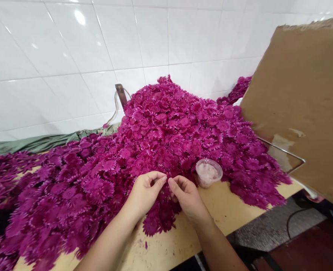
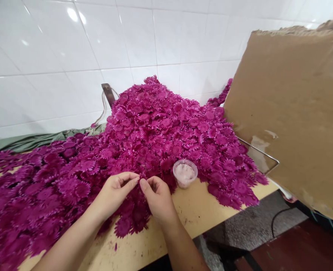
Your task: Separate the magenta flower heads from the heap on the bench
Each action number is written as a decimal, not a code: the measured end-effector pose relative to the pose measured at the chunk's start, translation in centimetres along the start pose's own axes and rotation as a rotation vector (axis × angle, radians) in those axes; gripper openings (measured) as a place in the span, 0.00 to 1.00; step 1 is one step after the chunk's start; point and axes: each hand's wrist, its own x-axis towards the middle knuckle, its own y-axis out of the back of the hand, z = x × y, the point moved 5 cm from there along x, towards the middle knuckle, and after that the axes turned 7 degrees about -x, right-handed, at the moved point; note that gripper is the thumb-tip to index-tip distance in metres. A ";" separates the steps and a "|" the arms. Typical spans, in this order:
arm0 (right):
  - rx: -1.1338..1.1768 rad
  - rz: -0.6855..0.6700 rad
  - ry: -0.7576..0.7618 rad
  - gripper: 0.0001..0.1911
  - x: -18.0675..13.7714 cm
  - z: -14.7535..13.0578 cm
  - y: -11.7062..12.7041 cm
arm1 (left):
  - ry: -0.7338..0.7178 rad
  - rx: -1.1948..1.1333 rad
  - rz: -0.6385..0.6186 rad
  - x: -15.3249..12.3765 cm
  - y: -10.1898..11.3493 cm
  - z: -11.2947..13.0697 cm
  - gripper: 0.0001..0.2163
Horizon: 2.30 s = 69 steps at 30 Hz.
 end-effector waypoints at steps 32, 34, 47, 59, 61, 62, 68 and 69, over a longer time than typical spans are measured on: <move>-0.389 0.062 0.229 0.09 1.4 -2.5 -1.5 | 0.319 -0.810 -0.003 -0.5 0.4 -2.6 0.13; -0.314 0.012 0.188 0.11 1.1 -2.1 -1.6 | 0.281 -0.749 0.031 -0.3 0.7 -2.7 0.12; -0.175 -0.064 0.148 0.15 0.5 -2.4 -1.6 | 0.177 -0.321 0.077 0.4 1.0 -2.6 0.17; 0.237 0.020 -0.001 0.11 1.2 -1.8 -2.2 | 0.174 -0.390 0.067 0.2 0.5 -2.5 0.22; 0.197 0.072 0.056 0.09 1.3 -2.0 -2.1 | 0.143 -0.389 0.091 0.0 0.7 -2.3 0.22; 0.171 0.101 0.088 0.08 1.5 -2.1 -1.9 | 0.125 -0.391 0.112 -0.2 1.0 -2.1 0.22; 0.127 0.379 0.083 0.07 2.3 -2.5 0.6 | -0.087 -0.427 0.333 -1.9 5.5 0.8 0.20; 0.116 0.327 0.098 0.07 2.2 -2.7 0.1 | -0.110 -0.361 0.330 -1.8 5.9 1.1 0.18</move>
